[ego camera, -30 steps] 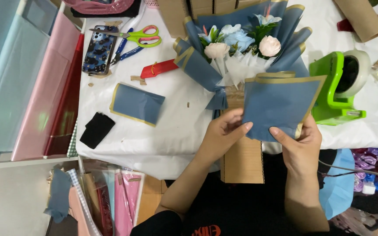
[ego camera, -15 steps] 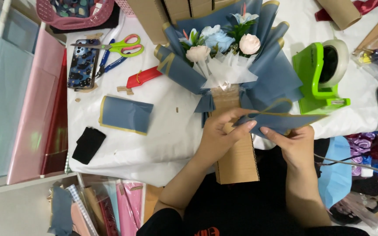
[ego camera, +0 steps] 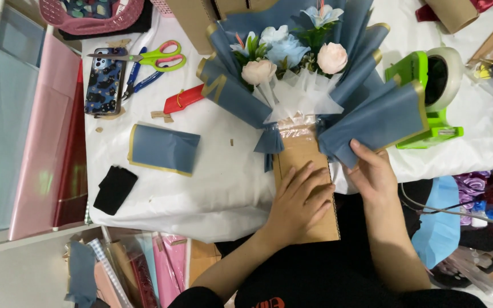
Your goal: The person wraps a floral bouquet by arranging layers of blue and gold decorative paper around a set of artificial flowers on a cardboard base, securing the paper with adhesive tape and ribbon.
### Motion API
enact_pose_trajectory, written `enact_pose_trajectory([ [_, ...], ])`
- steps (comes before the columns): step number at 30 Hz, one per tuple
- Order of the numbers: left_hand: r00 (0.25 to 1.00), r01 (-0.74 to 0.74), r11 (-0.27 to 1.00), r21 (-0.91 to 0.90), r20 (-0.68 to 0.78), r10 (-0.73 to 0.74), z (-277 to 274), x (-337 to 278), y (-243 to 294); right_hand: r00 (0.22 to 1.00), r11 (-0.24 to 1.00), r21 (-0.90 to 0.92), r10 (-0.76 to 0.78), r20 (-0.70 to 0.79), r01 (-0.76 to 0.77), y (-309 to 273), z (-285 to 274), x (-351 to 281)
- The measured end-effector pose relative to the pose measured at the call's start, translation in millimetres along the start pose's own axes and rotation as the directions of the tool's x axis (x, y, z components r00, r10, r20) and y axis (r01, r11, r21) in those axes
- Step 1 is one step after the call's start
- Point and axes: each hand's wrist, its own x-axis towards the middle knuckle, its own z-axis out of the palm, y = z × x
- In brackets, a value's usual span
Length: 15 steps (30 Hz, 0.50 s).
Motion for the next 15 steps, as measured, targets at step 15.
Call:
enact_pose_trajectory([
  [15, 0.970, -0.192, 0.980, 0.043, -0.145, 0.196, 28, -59, 8, 0.990, 0.980, -0.155, -0.109, 0.085, 0.121, 31, -34, -40],
])
